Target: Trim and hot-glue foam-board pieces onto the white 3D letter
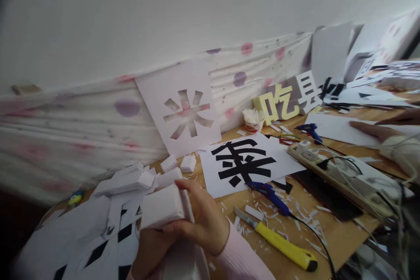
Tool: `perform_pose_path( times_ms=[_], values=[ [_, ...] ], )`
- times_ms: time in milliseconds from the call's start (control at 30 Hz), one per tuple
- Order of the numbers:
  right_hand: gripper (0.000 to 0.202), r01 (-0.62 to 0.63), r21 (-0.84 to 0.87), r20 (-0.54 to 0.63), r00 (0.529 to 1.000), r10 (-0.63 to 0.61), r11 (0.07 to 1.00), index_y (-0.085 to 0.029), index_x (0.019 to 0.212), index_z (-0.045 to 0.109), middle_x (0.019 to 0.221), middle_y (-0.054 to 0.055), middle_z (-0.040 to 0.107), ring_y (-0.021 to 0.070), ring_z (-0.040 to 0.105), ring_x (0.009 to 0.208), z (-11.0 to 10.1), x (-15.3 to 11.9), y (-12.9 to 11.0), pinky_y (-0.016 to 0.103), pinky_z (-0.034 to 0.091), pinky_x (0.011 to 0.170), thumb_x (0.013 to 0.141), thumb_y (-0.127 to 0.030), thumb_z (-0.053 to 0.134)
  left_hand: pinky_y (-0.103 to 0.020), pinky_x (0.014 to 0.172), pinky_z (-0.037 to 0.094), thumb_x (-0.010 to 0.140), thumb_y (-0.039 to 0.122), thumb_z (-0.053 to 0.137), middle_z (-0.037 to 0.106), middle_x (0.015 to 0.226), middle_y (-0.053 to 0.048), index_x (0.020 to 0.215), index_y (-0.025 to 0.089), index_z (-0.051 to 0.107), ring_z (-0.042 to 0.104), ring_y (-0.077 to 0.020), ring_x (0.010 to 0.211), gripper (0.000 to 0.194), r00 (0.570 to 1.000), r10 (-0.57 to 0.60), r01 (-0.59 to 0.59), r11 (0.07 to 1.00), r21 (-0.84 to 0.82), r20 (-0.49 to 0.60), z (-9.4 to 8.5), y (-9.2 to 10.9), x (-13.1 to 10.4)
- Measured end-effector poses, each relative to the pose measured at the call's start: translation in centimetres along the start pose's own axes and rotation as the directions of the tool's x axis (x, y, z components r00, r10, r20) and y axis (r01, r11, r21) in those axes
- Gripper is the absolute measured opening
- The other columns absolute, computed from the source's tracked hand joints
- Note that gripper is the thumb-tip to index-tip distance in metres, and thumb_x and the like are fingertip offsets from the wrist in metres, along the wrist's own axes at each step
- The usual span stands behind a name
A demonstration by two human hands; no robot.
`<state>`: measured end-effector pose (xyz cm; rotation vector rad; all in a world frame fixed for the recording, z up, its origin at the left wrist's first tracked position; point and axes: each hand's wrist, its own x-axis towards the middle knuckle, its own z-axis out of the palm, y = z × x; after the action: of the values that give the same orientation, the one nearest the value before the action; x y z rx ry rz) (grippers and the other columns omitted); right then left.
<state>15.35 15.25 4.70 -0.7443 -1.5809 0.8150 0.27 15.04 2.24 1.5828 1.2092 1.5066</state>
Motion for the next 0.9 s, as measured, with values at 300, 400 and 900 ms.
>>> perform_pose_path(
  times_ms=[300, 400, 900],
  values=[
    [0.067, -0.185, 0.07, 0.107, 0.978, 0.177, 0.98, -0.024, 0.117, 0.063, 0.112, 0.01, 0.069, 0.0298, 0.066, 0.103, -1.0, 0.5, 1.4, 0.043, 0.053, 0.089, 0.063, -0.058, 0.085, -0.039, 0.109, 0.045, 0.07, 0.066, 0.074, 0.05, 0.135, -0.01, 0.133, 0.026, 0.051, 0.049, -0.0278, 0.129, 0.078, 0.985, 0.158, -0.142, 0.971, -0.191, 0.069, -4.2, 2.3, 0.8],
    [0.064, -0.232, 0.053, 0.15, 0.963, 0.222, 0.971, -0.024, 0.115, 0.064, 0.112, 0.011, 0.068, 0.0299, 0.066, 0.101, -1.1, 0.6, 1.3, 0.042, 0.054, 0.086, 0.065, -0.058, 0.084, -0.036, 0.102, 0.048, 0.08, 0.052, 0.072, 0.055, 0.126, -0.008, 0.119, 0.025, 0.063, 0.053, -0.0253, 0.122, 0.048, 0.985, 0.168, -0.163, 0.982, -0.097, 0.046, -4.8, 4.0, 1.1],
    [0.048, -0.054, 0.079, 0.173, 0.984, 0.039, 0.995, -0.027, 0.123, 0.061, 0.109, 0.006, 0.068, 0.0249, 0.064, 0.102, -0.2, 1.2, 0.6, 0.036, 0.049, 0.088, 0.081, -0.044, 0.076, -0.05, 0.121, 0.028, 0.082, 0.023, 0.067, 0.077, 0.097, 0.005, 0.091, 0.031, 0.07, 0.057, -0.0235, 0.124, 0.013, 0.84, 0.432, -0.54, 0.729, 0.421, 0.329, -6.7, 7.3, 2.7]
  ],
)
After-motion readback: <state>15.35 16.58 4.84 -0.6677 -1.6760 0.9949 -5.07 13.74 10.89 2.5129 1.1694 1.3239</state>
